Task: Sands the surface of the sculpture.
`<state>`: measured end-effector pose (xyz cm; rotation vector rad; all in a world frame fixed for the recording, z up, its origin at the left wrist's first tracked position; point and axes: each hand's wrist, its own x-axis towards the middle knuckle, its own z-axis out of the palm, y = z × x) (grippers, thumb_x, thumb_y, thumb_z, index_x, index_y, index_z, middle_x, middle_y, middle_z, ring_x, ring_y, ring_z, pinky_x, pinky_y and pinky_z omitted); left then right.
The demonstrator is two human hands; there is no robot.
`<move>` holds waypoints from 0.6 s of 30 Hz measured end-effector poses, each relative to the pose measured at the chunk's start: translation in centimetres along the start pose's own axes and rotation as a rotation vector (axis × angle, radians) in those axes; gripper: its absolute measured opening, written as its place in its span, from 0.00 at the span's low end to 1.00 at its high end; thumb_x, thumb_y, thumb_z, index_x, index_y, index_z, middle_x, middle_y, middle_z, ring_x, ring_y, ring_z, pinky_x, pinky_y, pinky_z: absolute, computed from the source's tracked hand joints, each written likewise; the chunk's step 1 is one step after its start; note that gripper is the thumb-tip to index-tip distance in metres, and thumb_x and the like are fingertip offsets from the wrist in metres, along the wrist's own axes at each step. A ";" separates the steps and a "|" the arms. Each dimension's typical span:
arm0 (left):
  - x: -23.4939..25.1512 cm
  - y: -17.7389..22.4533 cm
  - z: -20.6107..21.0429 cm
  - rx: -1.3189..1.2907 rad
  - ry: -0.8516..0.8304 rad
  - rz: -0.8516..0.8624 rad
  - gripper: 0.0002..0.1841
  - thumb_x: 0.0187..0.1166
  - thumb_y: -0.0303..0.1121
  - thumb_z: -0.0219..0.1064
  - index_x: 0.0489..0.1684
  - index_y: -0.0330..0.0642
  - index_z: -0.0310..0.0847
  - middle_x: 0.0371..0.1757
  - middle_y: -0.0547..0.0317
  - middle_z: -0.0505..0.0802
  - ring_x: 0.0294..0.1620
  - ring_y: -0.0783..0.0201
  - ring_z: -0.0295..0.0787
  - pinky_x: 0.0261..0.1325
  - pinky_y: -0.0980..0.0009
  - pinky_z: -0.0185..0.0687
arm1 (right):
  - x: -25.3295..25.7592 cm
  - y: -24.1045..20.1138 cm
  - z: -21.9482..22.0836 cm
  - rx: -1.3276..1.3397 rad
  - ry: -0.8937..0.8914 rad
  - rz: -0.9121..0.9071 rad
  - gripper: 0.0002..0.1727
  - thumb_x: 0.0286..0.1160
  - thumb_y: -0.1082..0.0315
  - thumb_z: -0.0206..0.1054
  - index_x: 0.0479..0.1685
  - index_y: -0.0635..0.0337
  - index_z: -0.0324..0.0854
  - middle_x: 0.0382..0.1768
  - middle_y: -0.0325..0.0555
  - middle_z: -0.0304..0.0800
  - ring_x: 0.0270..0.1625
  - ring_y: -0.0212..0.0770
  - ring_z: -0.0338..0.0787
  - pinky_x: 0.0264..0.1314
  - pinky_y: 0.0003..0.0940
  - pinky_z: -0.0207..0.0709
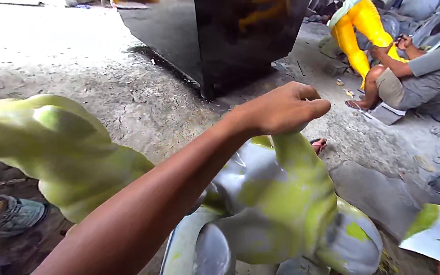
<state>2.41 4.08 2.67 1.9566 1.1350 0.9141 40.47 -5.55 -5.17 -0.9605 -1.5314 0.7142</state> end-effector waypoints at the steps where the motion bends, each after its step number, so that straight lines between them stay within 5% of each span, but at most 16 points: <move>1: 0.2 -0.3 0.0 -0.012 0.011 0.003 0.19 0.89 0.42 0.55 0.65 0.43 0.86 0.37 0.62 0.88 0.31 0.73 0.79 0.34 0.73 0.75 | 0.4 -1.6 2.7 -0.090 -0.166 -0.050 0.11 0.81 0.70 0.67 0.53 0.44 0.90 0.49 0.24 0.96 0.53 0.25 0.93 0.62 0.31 0.87; 5: 1.2 -1.7 -0.1 -0.040 0.055 0.042 0.17 0.87 0.43 0.59 0.37 0.44 0.91 0.21 0.65 0.80 0.20 0.71 0.73 0.24 0.71 0.67 | 1.6 -4.1 12.2 -0.302 -0.568 -0.215 0.13 0.85 0.65 0.62 0.53 0.58 0.91 0.52 0.41 0.93 0.53 0.30 0.91 0.55 0.30 0.88; 8: 1.2 -2.6 -0.9 -0.067 0.080 0.039 0.21 0.88 0.43 0.60 0.20 0.45 0.82 0.15 0.64 0.76 0.16 0.69 0.70 0.20 0.69 0.62 | 2.4 -3.7 15.8 -0.347 -0.559 -0.252 0.14 0.83 0.62 0.61 0.53 0.52 0.93 0.51 0.34 0.93 0.50 0.28 0.91 0.49 0.28 0.89; 18: -0.9 -2.5 -1.6 -0.122 0.114 0.096 0.19 0.86 0.39 0.61 0.21 0.43 0.85 0.14 0.64 0.75 0.14 0.71 0.69 0.16 0.72 0.60 | 2.3 -4.5 19.3 -0.463 -0.520 -0.314 0.15 0.82 0.60 0.61 0.56 0.44 0.92 0.50 0.25 0.91 0.48 0.22 0.89 0.46 0.23 0.87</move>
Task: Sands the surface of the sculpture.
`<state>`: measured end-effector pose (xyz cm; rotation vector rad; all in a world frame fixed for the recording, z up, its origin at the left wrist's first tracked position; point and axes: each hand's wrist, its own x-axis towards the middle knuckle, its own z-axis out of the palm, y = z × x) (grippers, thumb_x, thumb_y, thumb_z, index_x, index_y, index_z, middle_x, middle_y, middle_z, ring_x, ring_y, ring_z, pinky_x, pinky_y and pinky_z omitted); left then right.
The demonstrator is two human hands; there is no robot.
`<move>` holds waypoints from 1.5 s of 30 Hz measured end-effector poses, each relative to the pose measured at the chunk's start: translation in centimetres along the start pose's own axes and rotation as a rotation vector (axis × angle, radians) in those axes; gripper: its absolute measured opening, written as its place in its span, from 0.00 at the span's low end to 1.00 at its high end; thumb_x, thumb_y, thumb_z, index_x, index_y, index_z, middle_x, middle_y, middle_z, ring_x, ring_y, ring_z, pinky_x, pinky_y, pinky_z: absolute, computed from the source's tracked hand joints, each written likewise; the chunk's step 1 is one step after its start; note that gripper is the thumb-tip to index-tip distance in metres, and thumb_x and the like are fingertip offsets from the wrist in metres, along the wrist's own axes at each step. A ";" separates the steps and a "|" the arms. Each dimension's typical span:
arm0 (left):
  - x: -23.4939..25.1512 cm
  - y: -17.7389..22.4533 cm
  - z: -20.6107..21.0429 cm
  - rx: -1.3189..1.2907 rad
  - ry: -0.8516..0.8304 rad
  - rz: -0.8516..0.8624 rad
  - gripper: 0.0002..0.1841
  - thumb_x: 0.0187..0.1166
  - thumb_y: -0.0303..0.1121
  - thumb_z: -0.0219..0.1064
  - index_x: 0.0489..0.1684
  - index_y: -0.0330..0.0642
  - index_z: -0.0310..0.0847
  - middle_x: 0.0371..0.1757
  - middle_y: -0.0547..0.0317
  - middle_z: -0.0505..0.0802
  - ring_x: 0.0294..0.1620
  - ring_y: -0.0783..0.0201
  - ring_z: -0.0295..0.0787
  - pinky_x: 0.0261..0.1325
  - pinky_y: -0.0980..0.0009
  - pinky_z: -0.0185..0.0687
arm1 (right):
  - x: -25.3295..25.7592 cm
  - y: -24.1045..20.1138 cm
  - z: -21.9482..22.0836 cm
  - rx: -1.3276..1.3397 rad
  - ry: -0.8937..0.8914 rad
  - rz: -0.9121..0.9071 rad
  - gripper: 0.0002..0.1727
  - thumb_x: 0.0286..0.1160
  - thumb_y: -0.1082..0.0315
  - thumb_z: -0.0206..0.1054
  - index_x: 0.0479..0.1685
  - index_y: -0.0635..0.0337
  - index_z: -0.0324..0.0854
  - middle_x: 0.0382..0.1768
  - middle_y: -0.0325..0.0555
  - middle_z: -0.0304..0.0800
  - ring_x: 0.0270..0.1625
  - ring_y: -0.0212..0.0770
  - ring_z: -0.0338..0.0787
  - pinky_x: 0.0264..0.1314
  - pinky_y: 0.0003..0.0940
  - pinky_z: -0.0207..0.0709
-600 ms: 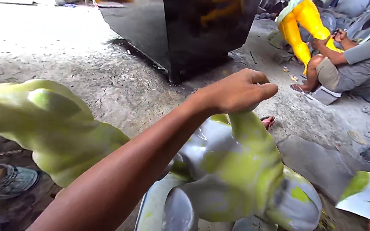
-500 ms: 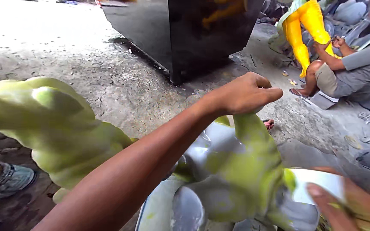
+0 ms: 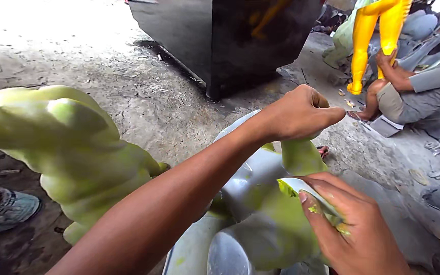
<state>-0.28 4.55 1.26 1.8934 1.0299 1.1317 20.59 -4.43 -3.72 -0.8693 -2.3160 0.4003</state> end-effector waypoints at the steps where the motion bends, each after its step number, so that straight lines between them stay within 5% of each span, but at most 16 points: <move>1: 0.0 0.1 0.0 0.000 -0.017 -0.003 0.19 0.86 0.39 0.61 0.21 0.44 0.85 0.14 0.64 0.76 0.14 0.71 0.70 0.17 0.72 0.60 | 0.1 -0.2 0.4 -0.040 -0.006 -0.013 0.15 0.82 0.60 0.60 0.56 0.43 0.92 0.50 0.24 0.90 0.50 0.21 0.88 0.47 0.23 0.87; 7: 0.3 1.2 -0.7 0.040 -0.191 -0.007 0.23 0.88 0.43 0.60 0.17 0.45 0.83 0.16 0.65 0.78 0.18 0.71 0.71 0.20 0.71 0.61 | 1.3 -0.8 2.2 -0.251 -0.019 -0.085 0.18 0.80 0.59 0.58 0.58 0.41 0.93 0.47 0.24 0.89 0.47 0.21 0.86 0.43 0.22 0.84; 13: -0.7 0.8 -1.4 0.005 -0.045 -0.024 0.17 0.86 0.39 0.62 0.26 0.43 0.89 0.19 0.65 0.82 0.20 0.72 0.75 0.22 0.73 0.65 | 1.5 -0.8 2.5 -0.179 -0.024 -0.051 0.18 0.79 0.59 0.58 0.58 0.41 0.92 0.48 0.23 0.88 0.49 0.20 0.86 0.44 0.22 0.84; 20: -1.6 2.2 -0.7 0.038 -0.060 -0.016 0.20 0.86 0.39 0.63 0.19 0.44 0.87 0.17 0.64 0.83 0.18 0.72 0.78 0.20 0.72 0.68 | 0.3 -0.6 1.9 -0.125 0.009 -0.025 0.17 0.81 0.59 0.58 0.56 0.42 0.92 0.49 0.23 0.90 0.50 0.20 0.87 0.46 0.22 0.85; 32: 0.1 3.4 5.8 0.147 -0.281 -0.073 0.20 0.83 0.45 0.66 0.19 0.46 0.85 0.16 0.64 0.82 0.18 0.68 0.78 0.20 0.64 0.70 | -1.2 0.2 3.4 -0.543 0.024 -0.111 0.17 0.73 0.66 0.61 0.55 0.46 0.93 0.52 0.37 0.93 0.55 0.39 0.91 0.50 0.35 0.87; 41: 0.1 3.3 4.5 0.114 -0.274 -0.041 0.20 0.85 0.44 0.64 0.19 0.45 0.87 0.17 0.65 0.83 0.19 0.71 0.79 0.21 0.68 0.70 | 0.7 -1.0 5.9 -0.726 0.012 -0.085 0.09 0.75 0.70 0.66 0.48 0.54 0.91 0.42 0.45 0.88 0.43 0.46 0.89 0.36 0.37 0.83; 45: -0.2 2.9 3.3 0.060 -0.254 -0.006 0.21 0.85 0.41 0.64 0.16 0.45 0.84 0.15 0.64 0.81 0.17 0.71 0.76 0.19 0.70 0.66 | 0.3 -1.6 6.9 -0.828 -0.078 -0.067 0.15 0.75 0.73 0.64 0.57 0.55 0.91 0.41 0.45 0.84 0.38 0.44 0.85 0.27 0.33 0.76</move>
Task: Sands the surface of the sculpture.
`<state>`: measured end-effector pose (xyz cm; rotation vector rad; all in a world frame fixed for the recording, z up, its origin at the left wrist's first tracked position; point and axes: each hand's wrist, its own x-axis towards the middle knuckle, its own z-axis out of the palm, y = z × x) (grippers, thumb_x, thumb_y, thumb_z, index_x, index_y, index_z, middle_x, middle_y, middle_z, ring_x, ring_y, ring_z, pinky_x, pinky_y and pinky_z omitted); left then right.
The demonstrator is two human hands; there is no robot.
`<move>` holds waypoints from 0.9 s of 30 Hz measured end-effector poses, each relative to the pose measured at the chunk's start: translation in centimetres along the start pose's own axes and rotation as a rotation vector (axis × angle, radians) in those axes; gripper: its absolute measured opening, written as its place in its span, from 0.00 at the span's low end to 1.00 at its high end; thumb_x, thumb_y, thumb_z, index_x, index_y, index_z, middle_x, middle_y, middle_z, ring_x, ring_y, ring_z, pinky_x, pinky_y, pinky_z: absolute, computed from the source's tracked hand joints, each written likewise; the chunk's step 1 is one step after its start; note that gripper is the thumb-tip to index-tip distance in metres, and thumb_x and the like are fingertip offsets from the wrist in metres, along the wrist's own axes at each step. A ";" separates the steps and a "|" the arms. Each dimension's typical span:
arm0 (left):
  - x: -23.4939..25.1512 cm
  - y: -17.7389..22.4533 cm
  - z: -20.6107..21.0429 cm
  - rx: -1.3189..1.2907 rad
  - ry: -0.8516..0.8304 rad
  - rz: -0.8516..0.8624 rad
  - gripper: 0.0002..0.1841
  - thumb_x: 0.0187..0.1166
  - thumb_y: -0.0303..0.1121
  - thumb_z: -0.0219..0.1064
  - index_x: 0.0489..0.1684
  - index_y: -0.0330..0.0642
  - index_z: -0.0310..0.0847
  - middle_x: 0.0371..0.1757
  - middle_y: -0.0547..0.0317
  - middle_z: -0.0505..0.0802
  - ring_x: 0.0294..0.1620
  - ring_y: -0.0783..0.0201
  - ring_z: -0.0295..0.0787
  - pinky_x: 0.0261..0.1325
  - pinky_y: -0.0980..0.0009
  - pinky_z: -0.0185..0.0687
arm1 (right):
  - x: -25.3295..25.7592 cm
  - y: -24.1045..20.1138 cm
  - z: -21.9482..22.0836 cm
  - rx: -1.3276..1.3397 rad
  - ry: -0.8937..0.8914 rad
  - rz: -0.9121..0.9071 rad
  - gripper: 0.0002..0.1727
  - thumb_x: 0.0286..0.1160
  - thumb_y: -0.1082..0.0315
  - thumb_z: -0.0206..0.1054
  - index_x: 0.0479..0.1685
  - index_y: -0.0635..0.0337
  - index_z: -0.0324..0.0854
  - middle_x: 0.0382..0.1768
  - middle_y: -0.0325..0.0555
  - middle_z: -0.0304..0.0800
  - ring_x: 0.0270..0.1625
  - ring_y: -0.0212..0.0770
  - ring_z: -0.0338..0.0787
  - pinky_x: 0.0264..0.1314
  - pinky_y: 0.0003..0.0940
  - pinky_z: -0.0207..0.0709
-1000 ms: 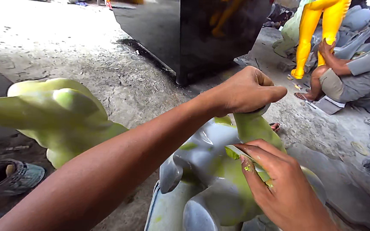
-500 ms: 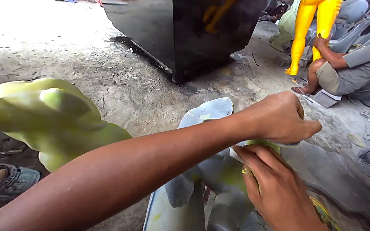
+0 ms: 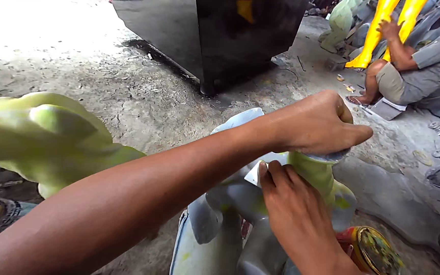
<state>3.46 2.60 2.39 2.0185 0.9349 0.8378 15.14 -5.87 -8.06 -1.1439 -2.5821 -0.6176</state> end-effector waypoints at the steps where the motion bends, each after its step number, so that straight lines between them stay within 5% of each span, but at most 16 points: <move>1: -0.3 0.0 -0.4 -0.002 0.006 -0.004 0.20 0.85 0.41 0.64 0.18 0.45 0.86 0.17 0.65 0.83 0.19 0.72 0.77 0.20 0.70 0.68 | -0.2 -0.2 0.0 -0.022 -0.012 -0.018 0.15 0.74 0.74 0.64 0.55 0.56 0.92 0.42 0.45 0.85 0.38 0.43 0.85 0.28 0.33 0.77; 6: -2.1 0.4 -2.3 -0.080 -0.002 -0.013 0.16 0.88 0.35 0.60 0.35 0.43 0.94 0.24 0.66 0.87 0.24 0.75 0.80 0.24 0.76 0.71 | -0.7 0.2 -1.0 -0.079 -0.070 -0.114 0.12 0.71 0.76 0.63 0.43 0.57 0.93 0.47 0.43 0.88 0.42 0.42 0.86 0.32 0.33 0.76; 10: -2.4 0.5 -2.5 -0.142 -0.055 -0.017 0.15 0.87 0.35 0.60 0.40 0.42 0.95 0.29 0.63 0.91 0.30 0.73 0.85 0.29 0.75 0.79 | -1.6 1.2 -1.5 -0.113 -0.084 -0.181 0.15 0.73 0.77 0.59 0.48 0.58 0.91 0.44 0.44 0.88 0.41 0.44 0.85 0.34 0.35 0.75; 16: -0.7 1.1 -0.3 -0.143 -0.146 0.037 0.17 0.87 0.36 0.63 0.25 0.42 0.90 0.20 0.64 0.85 0.23 0.74 0.79 0.24 0.74 0.71 | -3.7 3.9 -1.4 -0.024 -0.056 -0.167 0.17 0.71 0.62 0.64 0.55 0.51 0.92 0.44 0.42 0.90 0.45 0.47 0.89 0.36 0.39 0.82; 24: 0.0 1.4 0.9 -0.102 -0.159 0.047 0.20 0.86 0.38 0.64 0.16 0.44 0.82 0.14 0.65 0.78 0.16 0.72 0.72 0.19 0.72 0.62 | -2.5 2.8 -1.2 0.059 0.039 0.031 0.23 0.73 0.67 0.64 0.68 0.50 0.87 0.46 0.43 0.88 0.42 0.46 0.89 0.31 0.38 0.81; 27: 0.0 1.5 1.0 -0.097 -0.158 0.050 0.21 0.87 0.37 0.63 0.16 0.43 0.83 0.15 0.65 0.78 0.17 0.73 0.72 0.20 0.72 0.62 | -0.9 0.9 -0.7 -0.002 -0.004 0.093 0.18 0.72 0.69 0.68 0.61 0.52 0.90 0.47 0.47 0.88 0.44 0.48 0.90 0.33 0.39 0.83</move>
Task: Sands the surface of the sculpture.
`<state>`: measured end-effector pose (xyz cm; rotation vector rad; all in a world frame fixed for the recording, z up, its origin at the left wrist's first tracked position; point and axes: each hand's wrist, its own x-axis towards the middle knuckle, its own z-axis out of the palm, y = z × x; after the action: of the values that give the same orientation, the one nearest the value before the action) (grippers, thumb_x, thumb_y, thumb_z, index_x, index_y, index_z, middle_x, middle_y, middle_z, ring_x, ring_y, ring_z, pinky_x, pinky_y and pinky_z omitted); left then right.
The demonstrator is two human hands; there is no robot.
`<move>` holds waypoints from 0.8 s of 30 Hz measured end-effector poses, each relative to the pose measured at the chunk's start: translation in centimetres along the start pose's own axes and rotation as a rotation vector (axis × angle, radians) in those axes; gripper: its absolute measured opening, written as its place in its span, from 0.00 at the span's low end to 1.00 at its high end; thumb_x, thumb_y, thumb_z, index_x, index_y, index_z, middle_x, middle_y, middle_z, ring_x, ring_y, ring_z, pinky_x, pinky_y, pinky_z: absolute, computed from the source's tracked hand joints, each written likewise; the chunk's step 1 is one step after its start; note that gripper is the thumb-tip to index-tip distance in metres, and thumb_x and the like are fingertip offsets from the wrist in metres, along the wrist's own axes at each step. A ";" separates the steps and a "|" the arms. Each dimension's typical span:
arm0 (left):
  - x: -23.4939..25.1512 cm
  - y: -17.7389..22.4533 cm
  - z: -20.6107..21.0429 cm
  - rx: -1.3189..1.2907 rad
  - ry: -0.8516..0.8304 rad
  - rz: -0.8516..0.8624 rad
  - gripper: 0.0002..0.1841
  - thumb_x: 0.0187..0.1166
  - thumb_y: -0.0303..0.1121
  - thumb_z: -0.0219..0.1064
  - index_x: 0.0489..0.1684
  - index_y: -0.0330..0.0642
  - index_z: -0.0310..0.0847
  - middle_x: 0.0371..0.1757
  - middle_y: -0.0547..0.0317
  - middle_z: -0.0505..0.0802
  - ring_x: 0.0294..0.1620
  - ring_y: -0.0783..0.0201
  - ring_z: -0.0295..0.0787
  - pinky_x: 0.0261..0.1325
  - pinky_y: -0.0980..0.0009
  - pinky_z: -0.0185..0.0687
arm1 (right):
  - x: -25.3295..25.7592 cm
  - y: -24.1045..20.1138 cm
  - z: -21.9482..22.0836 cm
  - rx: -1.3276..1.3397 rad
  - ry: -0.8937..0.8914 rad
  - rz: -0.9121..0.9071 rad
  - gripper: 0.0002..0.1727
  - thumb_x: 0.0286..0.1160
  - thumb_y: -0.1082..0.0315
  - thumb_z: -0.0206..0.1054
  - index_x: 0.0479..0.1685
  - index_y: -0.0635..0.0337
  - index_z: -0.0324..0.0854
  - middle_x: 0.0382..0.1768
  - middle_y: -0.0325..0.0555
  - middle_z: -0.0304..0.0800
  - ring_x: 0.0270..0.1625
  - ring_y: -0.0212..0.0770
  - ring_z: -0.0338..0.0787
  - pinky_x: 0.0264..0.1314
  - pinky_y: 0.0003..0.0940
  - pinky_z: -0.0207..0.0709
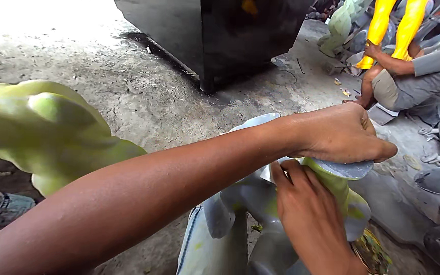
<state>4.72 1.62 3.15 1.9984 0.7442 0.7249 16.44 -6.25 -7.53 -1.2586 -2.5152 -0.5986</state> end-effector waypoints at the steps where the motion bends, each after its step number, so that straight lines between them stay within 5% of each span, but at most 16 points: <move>1: 0.0 0.0 0.0 0.002 0.000 -0.001 0.21 0.87 0.37 0.63 0.16 0.43 0.83 0.15 0.65 0.79 0.17 0.73 0.73 0.20 0.72 0.63 | 0.3 -0.5 0.2 -0.020 -0.022 0.020 0.17 0.71 0.69 0.69 0.59 0.51 0.91 0.48 0.48 0.88 0.45 0.49 0.90 0.35 0.40 0.83; 7: -0.3 -0.5 -0.1 -0.022 0.032 0.011 0.22 0.85 0.37 0.64 0.12 0.44 0.79 0.13 0.64 0.76 0.15 0.71 0.71 0.18 0.71 0.60 | -0.8 0.0 0.9 0.024 -0.055 -0.038 0.17 0.69 0.68 0.70 0.57 0.47 0.91 0.50 0.43 0.88 0.51 0.48 0.88 0.43 0.41 0.84; 11: -0.2 -0.2 -0.2 -0.004 0.044 -0.024 0.23 0.85 0.39 0.64 0.11 0.44 0.77 0.12 0.65 0.75 0.14 0.71 0.69 0.18 0.71 0.58 | -0.1 0.0 0.4 -0.013 -0.048 -0.043 0.16 0.70 0.68 0.69 0.56 0.48 0.91 0.46 0.43 0.88 0.47 0.48 0.88 0.40 0.41 0.83; 16: -0.2 0.4 0.0 0.027 0.049 -0.050 0.25 0.85 0.39 0.65 0.08 0.45 0.74 0.11 0.65 0.73 0.13 0.71 0.67 0.18 0.71 0.57 | 2.0 -1.5 1.3 -0.008 0.008 0.007 0.05 0.73 0.71 0.67 0.38 0.54 0.89 0.34 0.45 0.86 0.43 0.49 0.89 0.36 0.42 0.81; 24: -0.4 0.2 -0.2 0.014 0.052 -0.059 0.24 0.85 0.40 0.64 0.11 0.44 0.76 0.13 0.65 0.75 0.15 0.71 0.69 0.19 0.69 0.59 | 1.0 -0.8 0.8 -0.008 -0.093 -0.060 0.14 0.69 0.70 0.69 0.51 0.49 0.93 0.46 0.46 0.89 0.52 0.49 0.89 0.46 0.42 0.84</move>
<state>4.36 1.35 3.35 1.9680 0.8376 0.7413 15.15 -5.63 -7.98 -1.2444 -2.6373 -0.5763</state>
